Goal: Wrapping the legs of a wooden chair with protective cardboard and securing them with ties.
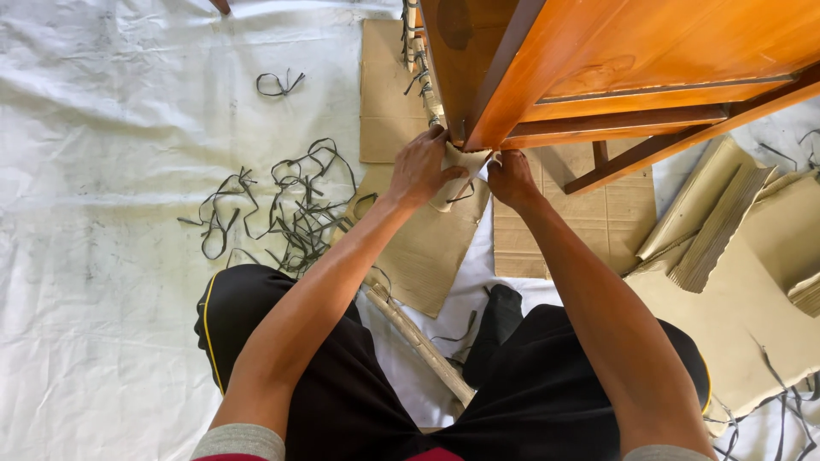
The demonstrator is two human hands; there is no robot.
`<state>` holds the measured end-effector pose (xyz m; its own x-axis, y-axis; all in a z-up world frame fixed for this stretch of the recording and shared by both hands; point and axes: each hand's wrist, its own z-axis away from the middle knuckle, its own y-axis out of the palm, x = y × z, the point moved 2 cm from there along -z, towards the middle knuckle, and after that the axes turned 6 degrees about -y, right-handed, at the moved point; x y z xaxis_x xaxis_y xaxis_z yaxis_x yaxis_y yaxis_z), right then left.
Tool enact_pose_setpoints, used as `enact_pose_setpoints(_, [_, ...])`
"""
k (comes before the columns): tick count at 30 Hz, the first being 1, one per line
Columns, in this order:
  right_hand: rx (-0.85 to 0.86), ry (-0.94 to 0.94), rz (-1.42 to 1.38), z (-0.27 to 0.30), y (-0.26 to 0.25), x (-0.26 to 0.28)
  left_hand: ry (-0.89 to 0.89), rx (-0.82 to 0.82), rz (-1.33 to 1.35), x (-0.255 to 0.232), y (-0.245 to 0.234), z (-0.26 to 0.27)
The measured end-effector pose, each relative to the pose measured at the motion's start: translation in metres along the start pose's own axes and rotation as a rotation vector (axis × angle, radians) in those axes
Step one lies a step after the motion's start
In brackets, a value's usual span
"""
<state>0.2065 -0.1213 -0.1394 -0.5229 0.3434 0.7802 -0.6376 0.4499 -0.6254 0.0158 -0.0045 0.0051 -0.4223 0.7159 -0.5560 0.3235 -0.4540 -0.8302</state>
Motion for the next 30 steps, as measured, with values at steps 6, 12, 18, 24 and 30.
enact_pose_setpoints(6, [-0.013,0.065,-0.119,-0.001,0.005,0.020,-0.050,0.032,0.123,0.023,0.023,-0.006])
enact_pose_setpoints(12, [-0.018,0.142,-0.222,0.006,-0.008,0.048,-0.030,0.073,0.187,0.030,0.028,-0.013])
enact_pose_setpoints(18, [0.098,0.235,0.049,0.017,-0.024,0.071,-0.129,0.056,0.118,-0.002,-0.019,-0.004])
enact_pose_setpoints(24, [-0.070,0.180,0.038,0.029,-0.019,0.049,-0.259,0.022,0.175,0.006,-0.018,0.006])
enact_pose_setpoints(30, [-0.201,0.102,0.057,0.084,-0.039,0.141,-0.249,0.012,0.125,0.010,-0.009,0.014])
